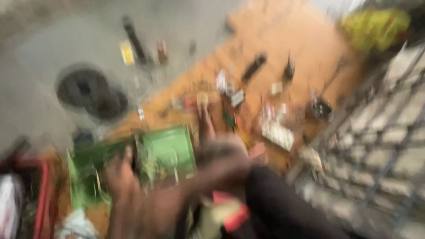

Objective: The person sits on the floor working on a green electrical device placed on their lap. They handle and arrange internal wires and components inside the open casing, then flip the device over, close the base panel, and drive screws into it using a screwdriver.

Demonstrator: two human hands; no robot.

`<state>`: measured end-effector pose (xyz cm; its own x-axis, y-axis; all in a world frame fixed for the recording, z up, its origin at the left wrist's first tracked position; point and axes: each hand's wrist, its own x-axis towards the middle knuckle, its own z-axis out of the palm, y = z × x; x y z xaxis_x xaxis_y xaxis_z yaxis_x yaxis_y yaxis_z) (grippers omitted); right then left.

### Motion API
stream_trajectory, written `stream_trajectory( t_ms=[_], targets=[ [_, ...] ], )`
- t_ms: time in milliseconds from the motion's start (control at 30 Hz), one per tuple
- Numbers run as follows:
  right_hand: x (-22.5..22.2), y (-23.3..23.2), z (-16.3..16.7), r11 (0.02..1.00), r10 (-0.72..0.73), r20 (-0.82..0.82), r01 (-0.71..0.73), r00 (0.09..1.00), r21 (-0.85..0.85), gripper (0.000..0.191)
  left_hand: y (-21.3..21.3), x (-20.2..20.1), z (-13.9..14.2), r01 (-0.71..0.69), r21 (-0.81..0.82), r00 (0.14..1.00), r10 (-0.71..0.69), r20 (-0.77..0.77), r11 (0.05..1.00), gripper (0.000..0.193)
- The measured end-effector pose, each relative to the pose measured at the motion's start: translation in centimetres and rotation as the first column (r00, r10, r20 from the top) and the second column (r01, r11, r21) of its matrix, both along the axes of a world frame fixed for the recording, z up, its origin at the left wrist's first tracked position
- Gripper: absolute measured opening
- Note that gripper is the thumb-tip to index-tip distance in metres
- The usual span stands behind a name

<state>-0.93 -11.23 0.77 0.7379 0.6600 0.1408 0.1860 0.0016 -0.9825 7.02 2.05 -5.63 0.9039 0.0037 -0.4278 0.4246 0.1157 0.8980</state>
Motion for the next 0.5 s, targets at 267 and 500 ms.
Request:
stream_trajectory(
  t_ms=[267,500],
  targets=[
    [-4.5,-12.8,-4.6,0.791,-0.611,-0.454,0.524,0.648,-0.317,0.030,2.0,2.0,-2.5,0.093,-0.419,0.968,-0.180,-0.173,0.903,0.012],
    [-7.8,-20.0,-5.2,0.390,-0.735,-0.619,0.919,0.278,-0.051,0.015,1.2,0.7,-1.5,0.265,-0.086,0.949,-0.244,0.198,0.960,0.016]
  ],
)
